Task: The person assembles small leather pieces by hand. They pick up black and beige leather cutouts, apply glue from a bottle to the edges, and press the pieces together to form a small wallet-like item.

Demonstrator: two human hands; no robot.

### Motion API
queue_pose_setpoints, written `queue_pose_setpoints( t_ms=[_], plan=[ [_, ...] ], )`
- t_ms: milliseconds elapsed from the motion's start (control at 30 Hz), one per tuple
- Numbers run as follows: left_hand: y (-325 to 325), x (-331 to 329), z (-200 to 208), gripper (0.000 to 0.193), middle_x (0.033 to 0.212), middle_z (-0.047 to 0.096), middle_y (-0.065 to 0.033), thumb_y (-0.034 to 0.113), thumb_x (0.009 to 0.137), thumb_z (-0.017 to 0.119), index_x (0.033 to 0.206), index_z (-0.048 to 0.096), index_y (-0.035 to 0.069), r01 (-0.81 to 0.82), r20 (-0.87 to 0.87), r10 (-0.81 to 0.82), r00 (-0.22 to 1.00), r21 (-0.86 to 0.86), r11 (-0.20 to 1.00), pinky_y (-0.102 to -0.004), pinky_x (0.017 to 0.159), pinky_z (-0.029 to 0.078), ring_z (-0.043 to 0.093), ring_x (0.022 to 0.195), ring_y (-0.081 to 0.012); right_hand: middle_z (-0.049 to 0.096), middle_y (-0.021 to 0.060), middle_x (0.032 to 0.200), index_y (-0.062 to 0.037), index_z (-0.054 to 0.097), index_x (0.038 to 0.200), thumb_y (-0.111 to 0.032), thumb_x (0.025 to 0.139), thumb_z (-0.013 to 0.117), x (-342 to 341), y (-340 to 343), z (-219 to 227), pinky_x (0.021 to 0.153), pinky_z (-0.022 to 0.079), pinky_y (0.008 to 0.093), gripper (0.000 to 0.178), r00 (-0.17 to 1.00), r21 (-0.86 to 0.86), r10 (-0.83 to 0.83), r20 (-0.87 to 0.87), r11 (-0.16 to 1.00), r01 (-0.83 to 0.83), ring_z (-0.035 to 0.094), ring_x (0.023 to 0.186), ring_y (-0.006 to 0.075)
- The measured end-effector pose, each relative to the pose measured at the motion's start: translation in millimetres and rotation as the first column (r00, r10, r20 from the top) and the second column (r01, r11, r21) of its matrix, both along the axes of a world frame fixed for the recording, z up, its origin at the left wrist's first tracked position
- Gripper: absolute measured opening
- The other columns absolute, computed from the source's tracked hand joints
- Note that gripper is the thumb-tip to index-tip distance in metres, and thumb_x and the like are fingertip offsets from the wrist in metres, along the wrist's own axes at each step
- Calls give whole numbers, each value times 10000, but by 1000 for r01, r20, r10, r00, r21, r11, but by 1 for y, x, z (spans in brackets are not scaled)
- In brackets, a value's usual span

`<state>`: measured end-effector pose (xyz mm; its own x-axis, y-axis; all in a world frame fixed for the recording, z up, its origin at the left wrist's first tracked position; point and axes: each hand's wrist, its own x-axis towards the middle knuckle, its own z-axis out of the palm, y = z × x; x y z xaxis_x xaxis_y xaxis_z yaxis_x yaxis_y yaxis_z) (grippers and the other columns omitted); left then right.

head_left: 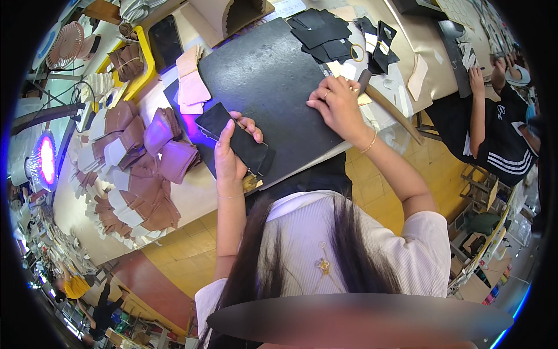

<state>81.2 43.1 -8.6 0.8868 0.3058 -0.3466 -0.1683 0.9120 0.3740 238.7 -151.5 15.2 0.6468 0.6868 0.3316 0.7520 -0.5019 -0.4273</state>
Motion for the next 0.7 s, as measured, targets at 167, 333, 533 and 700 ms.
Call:
queue_pose_setpoints(
  t_ms=[167, 333, 533, 700],
  plan=[
    [0, 0, 0, 224, 884, 560, -135, 233, 989, 563, 1141, 539, 71, -6, -7, 6, 1000, -11, 1000, -376, 712, 493, 571, 769, -269, 553, -14, 913, -168, 666, 794, -243, 792, 748, 5, -10, -1, 846, 319, 426, 111, 989, -59, 145, -15, 988, -145, 530, 903, 205],
    [1, -1, -2, 244, 882, 560, -142, 252, 989, 563, 1148, 535, 68, 22, 21, -22, 1000, -2, 1000, -370, 677, 480, 565, 734, -267, 552, 2, 882, -144, 677, 816, -224, 807, 741, 2, -59, 9, 844, 296, 413, 104, 993, -59, 71, -97, 995, -77, 521, 889, 208],
    [3, -1, -3, 270, 891, 562, -148, 266, 989, 563, 1165, 522, 66, 30, 18, -31, 999, 25, 999, -368, 653, 475, 563, 701, -262, 546, 9, 906, -128, 671, 830, -213, 807, 742, -14, -98, -8, 838, 271, 401, 114, 992, -97, -117, -41, 989, 112, 515, 896, 205],
    [3, -2, -3, 274, 905, 551, -143, 273, 994, 557, 1170, 512, 67, 30, 17, -31, 999, 27, 999, -368, 687, 475, 555, 749, -257, 544, 15, 905, -119, 660, 836, -211, 812, 740, -21, -99, 1, 842, 276, 399, 124, 996, -48, -89, -22, 995, 88, 517, 900, 208]
  ],
)
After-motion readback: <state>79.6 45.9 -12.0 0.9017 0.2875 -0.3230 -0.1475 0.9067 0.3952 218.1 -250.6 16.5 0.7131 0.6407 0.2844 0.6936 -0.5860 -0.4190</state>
